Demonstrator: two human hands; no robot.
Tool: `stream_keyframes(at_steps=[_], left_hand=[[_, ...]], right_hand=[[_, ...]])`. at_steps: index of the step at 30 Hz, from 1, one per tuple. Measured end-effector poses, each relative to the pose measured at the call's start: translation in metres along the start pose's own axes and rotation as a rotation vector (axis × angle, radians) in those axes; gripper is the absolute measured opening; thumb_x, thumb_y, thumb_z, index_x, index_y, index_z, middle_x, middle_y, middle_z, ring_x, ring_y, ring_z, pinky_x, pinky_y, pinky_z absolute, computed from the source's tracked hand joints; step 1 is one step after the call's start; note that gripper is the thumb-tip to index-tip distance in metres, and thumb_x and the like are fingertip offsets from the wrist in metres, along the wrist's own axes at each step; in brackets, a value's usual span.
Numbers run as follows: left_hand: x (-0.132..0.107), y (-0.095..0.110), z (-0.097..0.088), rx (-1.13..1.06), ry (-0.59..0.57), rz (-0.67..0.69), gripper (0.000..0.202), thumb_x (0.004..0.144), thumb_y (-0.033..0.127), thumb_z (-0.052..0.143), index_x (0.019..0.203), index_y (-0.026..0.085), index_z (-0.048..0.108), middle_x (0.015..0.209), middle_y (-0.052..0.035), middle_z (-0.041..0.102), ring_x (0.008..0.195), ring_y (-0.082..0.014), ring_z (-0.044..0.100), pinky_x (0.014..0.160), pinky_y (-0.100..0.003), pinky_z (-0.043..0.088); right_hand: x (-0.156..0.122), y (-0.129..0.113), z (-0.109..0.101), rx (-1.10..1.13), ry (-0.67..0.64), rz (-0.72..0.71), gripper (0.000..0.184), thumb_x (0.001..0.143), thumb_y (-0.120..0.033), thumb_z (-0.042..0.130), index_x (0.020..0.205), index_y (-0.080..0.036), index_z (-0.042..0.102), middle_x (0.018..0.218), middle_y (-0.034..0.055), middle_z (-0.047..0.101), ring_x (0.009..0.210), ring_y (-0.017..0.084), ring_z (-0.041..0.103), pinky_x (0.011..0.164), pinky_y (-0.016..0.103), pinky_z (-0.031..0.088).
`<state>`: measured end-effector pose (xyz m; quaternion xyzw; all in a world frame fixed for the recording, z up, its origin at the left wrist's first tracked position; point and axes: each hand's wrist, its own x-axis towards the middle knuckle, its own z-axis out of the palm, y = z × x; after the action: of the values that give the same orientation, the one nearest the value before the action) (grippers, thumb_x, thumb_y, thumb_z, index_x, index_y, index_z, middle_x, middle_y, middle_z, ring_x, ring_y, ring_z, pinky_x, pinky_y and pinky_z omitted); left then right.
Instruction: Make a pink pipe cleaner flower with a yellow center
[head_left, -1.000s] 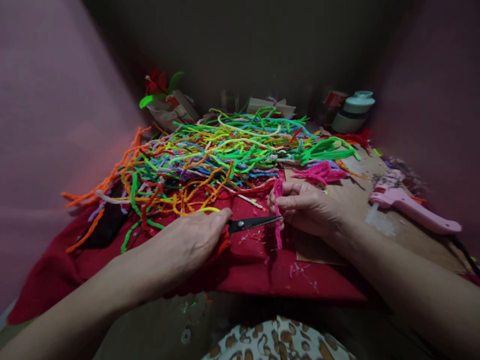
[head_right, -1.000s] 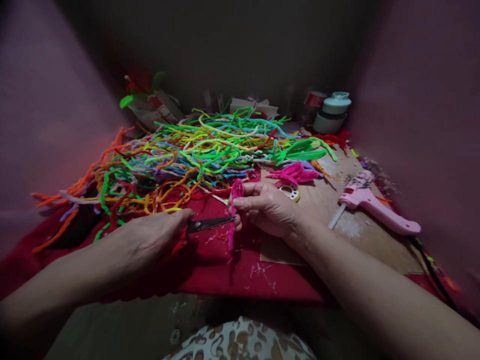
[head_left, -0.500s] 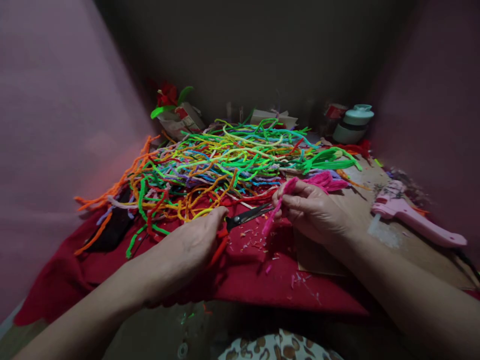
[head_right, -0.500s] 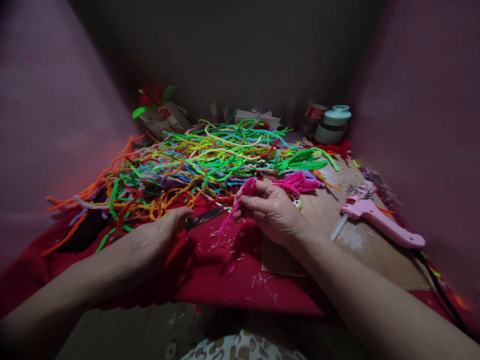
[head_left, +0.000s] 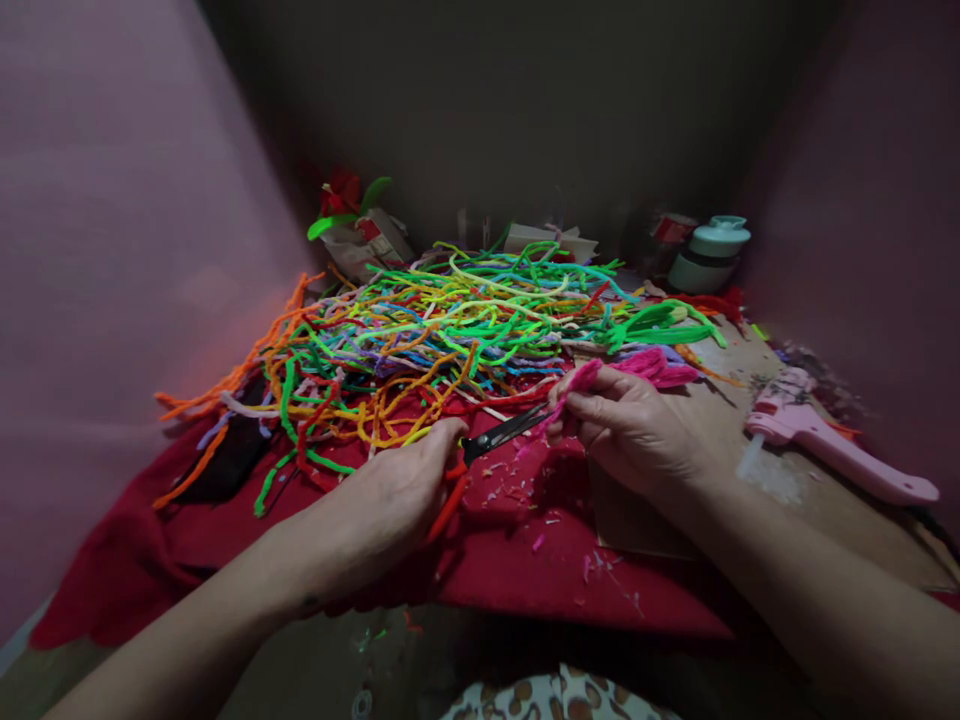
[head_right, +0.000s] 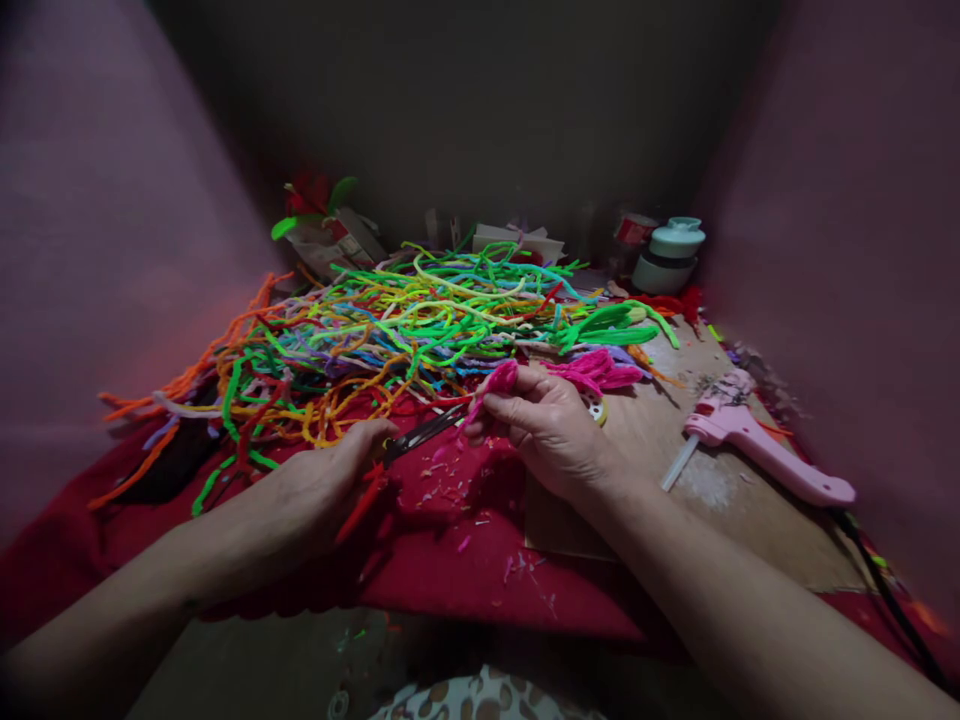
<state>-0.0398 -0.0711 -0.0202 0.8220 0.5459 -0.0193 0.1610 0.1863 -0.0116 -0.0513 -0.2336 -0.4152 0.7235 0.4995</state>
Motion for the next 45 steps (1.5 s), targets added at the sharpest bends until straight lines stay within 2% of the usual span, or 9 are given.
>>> stream_keyframes(at_steps=[8, 17, 22, 26, 29, 35, 40, 45], left_hand=[[0.005, -0.003, 0.009, -0.011, 0.056, 0.005, 0.036, 0.086, 0.02, 0.028, 0.122, 0.018, 0.032, 0.097, -0.0097, 0.062, 0.082, -0.0199, 0.062, 0.07, -0.03, 0.047], [0.01, 0.001, 0.018, -0.037, 0.111, 0.023, 0.033, 0.086, 0.02, 0.029, 0.119, 0.018, 0.034, 0.095, -0.0097, 0.062, 0.081, -0.0198, 0.063, 0.069, -0.031, 0.047], [0.013, 0.007, 0.024, -0.059, 0.158, 0.033, 0.032, 0.085, 0.022, 0.032, 0.117, 0.017, 0.035, 0.089, -0.0084, 0.062, 0.074, -0.0192, 0.063, 0.061, -0.028, 0.046], [0.013, 0.009, 0.027, -0.009, 0.209, 0.018, 0.032, 0.085, 0.02, 0.032, 0.117, 0.017, 0.034, 0.081, -0.007, 0.063, 0.069, -0.02, 0.063, 0.056, -0.028, 0.044], [0.012, 0.009, 0.026, 0.033, 0.228, -0.004, 0.037, 0.084, 0.016, 0.032, 0.12, 0.016, 0.033, 0.084, -0.0087, 0.063, 0.071, -0.0197, 0.063, 0.058, -0.028, 0.045], [0.008, 0.01, 0.023, 0.039, 0.15, -0.034, 0.04, 0.085, 0.014, 0.031, 0.125, 0.013, 0.03, 0.102, -0.0146, 0.061, 0.085, -0.0213, 0.063, 0.068, -0.032, 0.048], [0.007, 0.006, 0.028, -0.018, 0.168, -0.002, 0.043, 0.084, 0.014, 0.032, 0.126, 0.017, 0.027, 0.1, -0.0107, 0.061, 0.088, -0.0196, 0.062, 0.071, -0.03, 0.047], [0.008, 0.007, 0.026, -0.056, 0.154, 0.012, 0.041, 0.084, 0.016, 0.032, 0.125, 0.018, 0.027, 0.105, -0.0114, 0.06, 0.09, -0.0203, 0.062, 0.073, -0.031, 0.047]], right_hand=[[-0.001, 0.002, 0.002, -0.011, 0.036, 0.002, 0.008, 0.066, -0.016, 0.071, 0.071, -0.017, 0.064, 0.061, -0.0026, 0.061, 0.054, 0.012, 0.062, 0.054, 0.025, 0.051], [-0.001, 0.006, 0.004, -0.014, 0.03, -0.072, 0.005, 0.071, -0.013, 0.065, 0.07, -0.018, 0.065, 0.063, -0.0018, 0.063, 0.056, 0.012, 0.061, 0.057, 0.025, 0.051], [-0.001, 0.008, 0.003, -0.019, 0.044, -0.128, 0.006, 0.072, -0.013, 0.064, 0.072, -0.018, 0.067, 0.065, -0.0014, 0.062, 0.06, 0.01, 0.059, 0.059, 0.024, 0.051], [-0.002, 0.007, 0.005, -0.016, 0.061, -0.114, 0.004, 0.073, -0.016, 0.064, 0.073, -0.018, 0.067, 0.069, -0.0008, 0.062, 0.06, 0.012, 0.06, 0.061, 0.028, 0.052], [-0.001, 0.006, 0.006, 0.0, 0.099, -0.098, 0.003, 0.073, -0.018, 0.065, 0.075, -0.018, 0.067, 0.071, -0.001, 0.062, 0.059, 0.012, 0.061, 0.059, 0.029, 0.053], [-0.002, 0.008, 0.005, -0.019, 0.13, -0.092, 0.001, 0.074, -0.018, 0.065, 0.073, -0.018, 0.065, 0.066, -0.0013, 0.064, 0.056, 0.012, 0.062, 0.058, 0.028, 0.053], [-0.001, 0.007, 0.008, -0.02, 0.142, -0.079, 0.005, 0.073, -0.021, 0.067, 0.071, -0.018, 0.064, 0.063, -0.002, 0.063, 0.054, 0.011, 0.061, 0.059, 0.027, 0.053], [-0.002, 0.006, 0.01, -0.013, 0.16, -0.076, 0.005, 0.072, -0.019, 0.067, 0.069, -0.017, 0.064, 0.062, -0.0022, 0.062, 0.053, 0.01, 0.059, 0.058, 0.025, 0.051]])
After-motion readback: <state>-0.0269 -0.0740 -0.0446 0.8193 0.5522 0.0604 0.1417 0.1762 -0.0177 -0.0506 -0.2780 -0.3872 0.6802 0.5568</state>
